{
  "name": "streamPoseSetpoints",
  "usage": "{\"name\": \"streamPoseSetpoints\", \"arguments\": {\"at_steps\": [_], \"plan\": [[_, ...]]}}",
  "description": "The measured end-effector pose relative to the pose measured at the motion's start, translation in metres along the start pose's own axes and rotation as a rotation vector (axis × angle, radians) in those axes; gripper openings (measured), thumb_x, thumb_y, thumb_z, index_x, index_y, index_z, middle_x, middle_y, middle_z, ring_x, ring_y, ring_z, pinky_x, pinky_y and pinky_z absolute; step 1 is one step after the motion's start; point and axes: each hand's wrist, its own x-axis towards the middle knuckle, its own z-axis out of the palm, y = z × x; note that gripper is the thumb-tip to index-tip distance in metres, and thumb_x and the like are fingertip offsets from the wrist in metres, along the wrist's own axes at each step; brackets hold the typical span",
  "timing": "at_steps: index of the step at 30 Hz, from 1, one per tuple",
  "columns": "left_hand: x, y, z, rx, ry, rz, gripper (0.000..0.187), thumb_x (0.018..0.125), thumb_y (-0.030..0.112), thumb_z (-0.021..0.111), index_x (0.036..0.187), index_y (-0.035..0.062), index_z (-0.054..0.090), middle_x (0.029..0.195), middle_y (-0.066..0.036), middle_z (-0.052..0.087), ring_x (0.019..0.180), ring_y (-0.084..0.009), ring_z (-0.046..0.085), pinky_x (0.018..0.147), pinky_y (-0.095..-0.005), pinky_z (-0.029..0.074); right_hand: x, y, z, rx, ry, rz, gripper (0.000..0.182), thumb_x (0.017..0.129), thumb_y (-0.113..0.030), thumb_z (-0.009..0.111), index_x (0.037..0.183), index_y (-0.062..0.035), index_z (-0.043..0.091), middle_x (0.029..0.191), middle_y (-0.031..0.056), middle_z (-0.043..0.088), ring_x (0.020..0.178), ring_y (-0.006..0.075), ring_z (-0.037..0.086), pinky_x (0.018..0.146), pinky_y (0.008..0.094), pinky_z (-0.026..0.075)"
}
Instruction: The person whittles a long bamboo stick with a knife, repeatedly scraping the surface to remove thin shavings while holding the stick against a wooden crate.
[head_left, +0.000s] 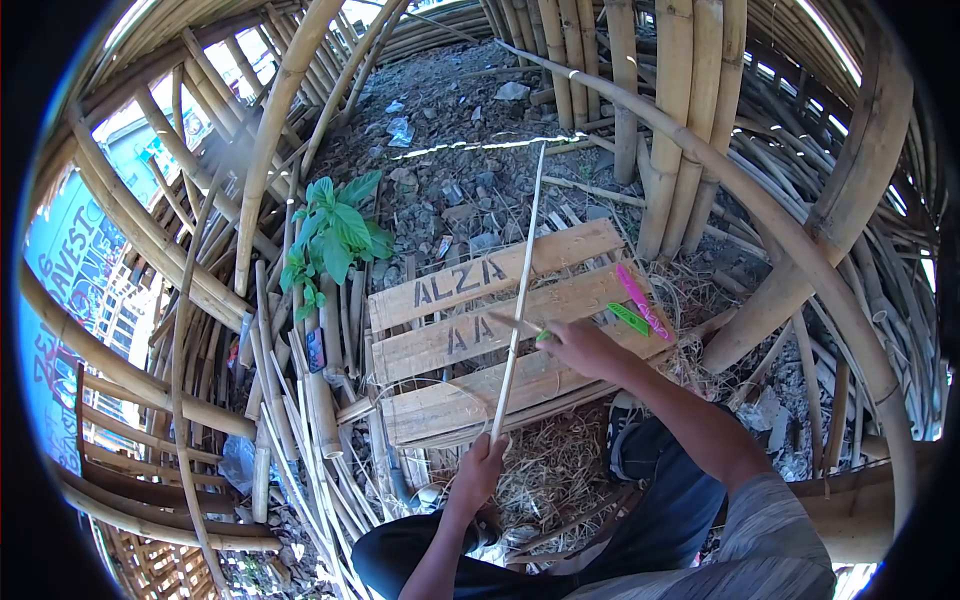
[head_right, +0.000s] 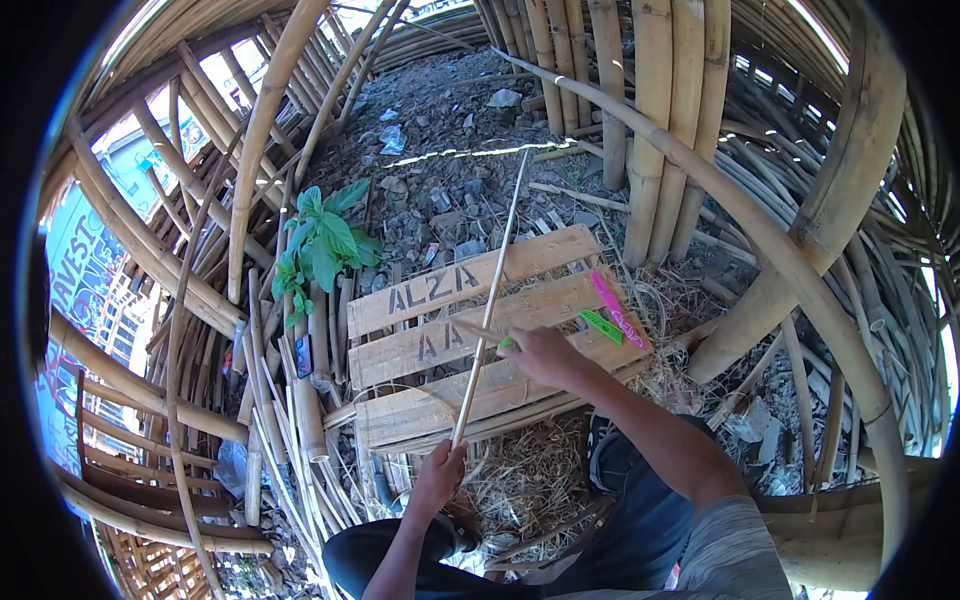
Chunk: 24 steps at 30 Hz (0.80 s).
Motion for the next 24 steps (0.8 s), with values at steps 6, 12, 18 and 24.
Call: {"name": "streamPoseSetpoints", "arguments": {"at_steps": [6, 12, 18, 24], "plan": [[0.004, -0.018, 0.012, 0.063, 0.141, 0.359, 0.028, 0.095, 0.023, 0.047, 0.077, 0.0011, 0.048, 0.054, -0.007, 0.046, 0.045, -0.0191, 0.045, 0.045, -0.0349, 0.034, -0.035, -0.031, 0.055, 0.004, -0.306, -0.19, 0.05, 0.093, -0.044, 0.042, 0.084, 0.0014, 0.06, 0.062, 0.019, 0.059, 0.059, 0.0363, 0.06, 0.057, 0.0451, 0.048], [0.002, -0.022, 0.017, 0.329, 0.179, 0.435, 0.016, 0.093, 0.014, 0.049, 0.088, -0.0012, 0.048, 0.069, -0.02, 0.048, 0.06, -0.0409, 0.053, 0.051, -0.0488, 0.039, -0.041, -0.031, 0.069, -0.12, -0.152, -0.323, 0.045, 0.093, -0.039, 0.045, 0.074, 0.0006, 0.055, 0.056, 0.0167, 0.057, 0.052, 0.0348, 0.059, 0.049, 0.0431, 0.047], [0.0, -0.011, 0.008, 0.192, 0.161, 0.331, 0.026, 0.093, 0.022, 0.05, 0.085, -0.0022, 0.044, 0.063, -0.025, 0.05, 0.061, -0.0471, 0.052, 0.048, -0.0531, 0.036, -0.001, 0.008, 0.064, -0.13, 0.037, -0.276, 0.042, 0.093, -0.037, 0.045, 0.074, 0.0001, 0.055, 0.051, 0.0156, 0.054, 0.045, 0.0345, 0.056, 0.044, 0.0428, 0.045], [-0.006, -0.016, 0.008, 0.101, 0.122, 0.293, 0.028, 0.094, 0.023, 0.049, 0.086, -0.0025, 0.042, 0.064, -0.026, 0.05, 0.065, -0.047, 0.052, 0.049, -0.0516, 0.037, -0.016, 0.001, 0.066, -0.223, -0.042, -0.297, 0.042, 0.093, -0.038, 0.045, 0.075, -0.0013, 0.056, 0.049, 0.0122, 0.053, 0.042, 0.0283, 0.055, 0.041, 0.0396, 0.044]]}}
